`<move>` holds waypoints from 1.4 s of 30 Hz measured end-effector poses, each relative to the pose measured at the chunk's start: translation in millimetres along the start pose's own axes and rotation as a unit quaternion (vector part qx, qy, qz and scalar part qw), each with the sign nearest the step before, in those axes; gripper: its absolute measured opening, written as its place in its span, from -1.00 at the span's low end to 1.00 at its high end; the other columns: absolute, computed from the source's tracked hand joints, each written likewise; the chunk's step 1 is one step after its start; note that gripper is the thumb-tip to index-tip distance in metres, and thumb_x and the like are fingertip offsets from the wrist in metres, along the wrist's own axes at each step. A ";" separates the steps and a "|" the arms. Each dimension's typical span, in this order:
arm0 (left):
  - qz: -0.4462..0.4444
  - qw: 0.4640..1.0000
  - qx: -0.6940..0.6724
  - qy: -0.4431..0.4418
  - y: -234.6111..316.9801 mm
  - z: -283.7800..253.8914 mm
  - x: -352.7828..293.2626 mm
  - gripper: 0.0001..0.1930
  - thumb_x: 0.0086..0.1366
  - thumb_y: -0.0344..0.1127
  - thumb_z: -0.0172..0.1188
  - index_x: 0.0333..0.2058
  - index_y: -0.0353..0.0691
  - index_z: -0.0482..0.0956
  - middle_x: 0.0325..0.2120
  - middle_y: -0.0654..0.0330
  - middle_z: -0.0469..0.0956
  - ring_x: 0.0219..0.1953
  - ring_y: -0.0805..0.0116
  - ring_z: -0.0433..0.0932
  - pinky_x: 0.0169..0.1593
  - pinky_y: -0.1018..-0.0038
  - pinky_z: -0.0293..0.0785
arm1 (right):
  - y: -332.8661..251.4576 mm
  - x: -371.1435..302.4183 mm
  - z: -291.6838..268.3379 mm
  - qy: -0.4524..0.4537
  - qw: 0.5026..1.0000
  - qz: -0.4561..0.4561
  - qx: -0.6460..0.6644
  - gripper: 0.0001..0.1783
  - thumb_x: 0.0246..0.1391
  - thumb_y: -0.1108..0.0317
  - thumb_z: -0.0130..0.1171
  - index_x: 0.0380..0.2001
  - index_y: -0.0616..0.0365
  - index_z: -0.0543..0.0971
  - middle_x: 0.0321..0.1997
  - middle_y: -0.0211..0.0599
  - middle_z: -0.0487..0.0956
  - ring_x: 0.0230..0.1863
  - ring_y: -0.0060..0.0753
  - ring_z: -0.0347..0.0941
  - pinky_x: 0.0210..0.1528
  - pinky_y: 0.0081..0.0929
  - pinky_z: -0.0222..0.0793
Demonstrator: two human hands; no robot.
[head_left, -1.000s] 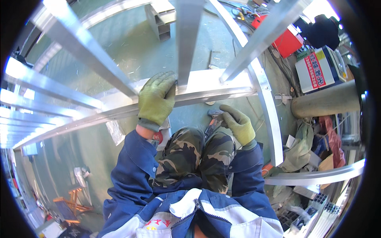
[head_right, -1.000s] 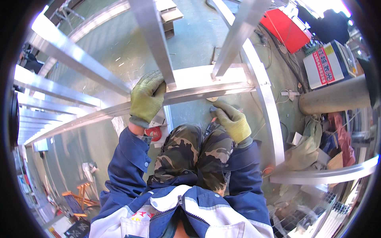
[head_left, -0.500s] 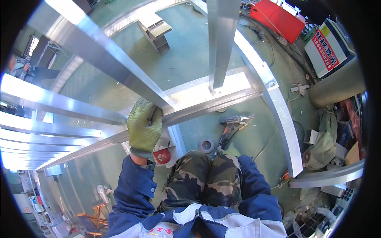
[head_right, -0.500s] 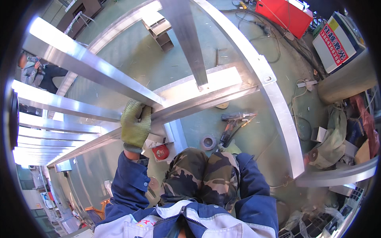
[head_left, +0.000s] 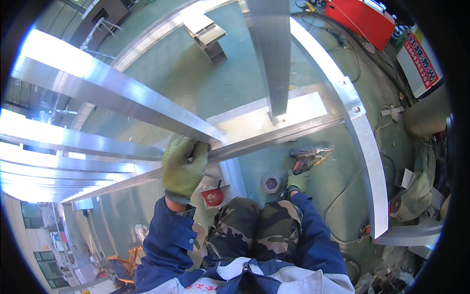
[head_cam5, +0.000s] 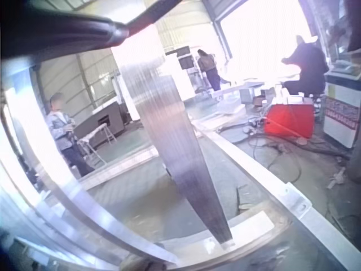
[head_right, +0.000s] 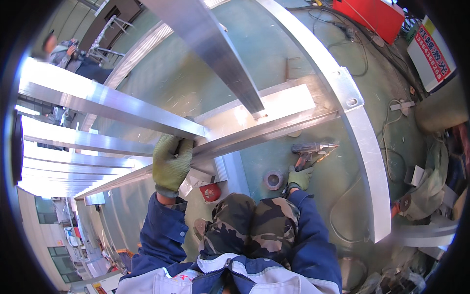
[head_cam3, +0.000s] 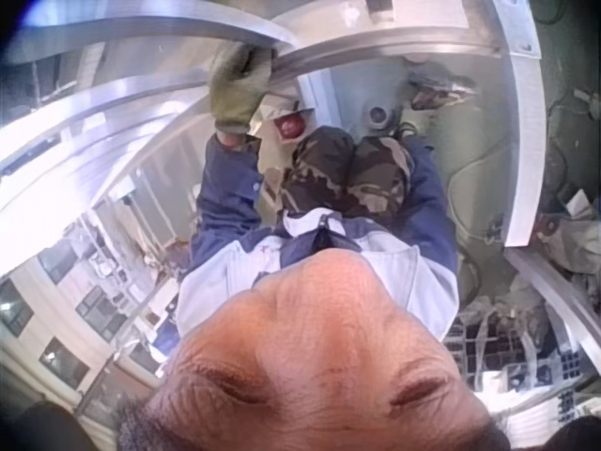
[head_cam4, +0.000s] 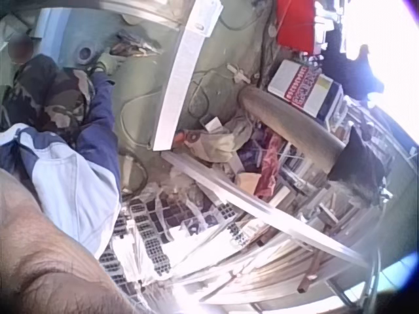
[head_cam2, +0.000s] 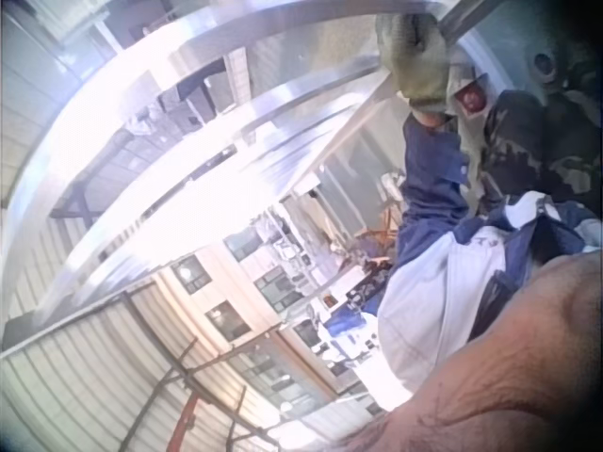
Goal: The person welds metal frame components using a handheld welding torch. They position metal bars, apply welds along seams, and reposition pieces as needed. The work occurs in a workshop with tools and materials visible on the floor.
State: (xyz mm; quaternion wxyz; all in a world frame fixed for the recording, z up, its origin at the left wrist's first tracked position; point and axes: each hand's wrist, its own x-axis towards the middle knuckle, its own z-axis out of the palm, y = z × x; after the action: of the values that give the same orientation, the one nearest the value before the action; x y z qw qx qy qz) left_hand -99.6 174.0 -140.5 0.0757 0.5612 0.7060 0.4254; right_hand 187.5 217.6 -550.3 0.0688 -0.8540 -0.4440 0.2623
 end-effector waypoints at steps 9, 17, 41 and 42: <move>0.004 1.000 -0.002 0.014 -10.7 -5.1 -0.2 -0.90 0.24 -0.50 0.36 -0.25 -0.26 0.71 -0.40 0.09 0.59 -0.37 0.14 0.58 -0.27 0.28 0.49 | -10.6 -4.4 6.2 -0.044 0.997 -0.009 0.064 0.14 -0.14 -0.11 0.51 0.37 0.34 0.25 0.36 0.31 0.44 0.26 0.36 0.51 0.29 0.07 0.45; 0.024 0.997 0.079 0.002 5.9 -17.0 -7.6 -0.85 0.26 -0.51 0.33 -0.18 -0.29 0.69 -0.20 -0.04 0.65 -0.09 -0.10 0.63 -0.03 0.17 0.55 | 7.8 -44.2 -83.3 -0.243 0.925 -0.077 0.282 -0.16 -0.03 0.17 0.50 0.26 0.33 0.41 0.13 -0.04 0.60 0.08 -0.16 0.57 0.18 -0.25 0.46; 0.010 0.761 -0.159 -0.629 196.1 -30.1 -293.1 -0.58 0.47 0.07 0.21 0.15 -0.02 0.61 0.08 0.16 0.63 0.10 0.14 0.61 0.28 0.17 0.46 | -21.1 -318.5 -449.4 -0.430 0.725 0.041 0.537 -0.40 0.29 0.21 0.32 0.30 0.20 0.44 0.00 -0.40 0.59 -0.08 -0.50 0.55 -0.04 -0.42 0.55; 0.023 0.771 -0.118 -0.625 189.0 -46.1 -296.9 -0.57 0.47 0.07 0.22 0.15 -0.02 0.61 0.08 0.15 0.63 0.10 0.13 0.61 0.28 0.17 0.46 | -51.0 -337.5 -460.3 -0.492 0.648 0.094 0.574 -0.46 0.27 0.22 0.32 0.23 0.18 0.49 -0.10 -0.45 0.60 -0.19 -0.55 0.55 -0.15 -0.45 0.56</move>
State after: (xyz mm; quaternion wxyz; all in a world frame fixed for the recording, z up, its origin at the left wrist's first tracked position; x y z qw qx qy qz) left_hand 117.6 -102.5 -92.0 0.5563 0.7057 0.4343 0.0618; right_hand 227.1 33.0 -9.3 0.2920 -0.4263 -0.0904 0.8514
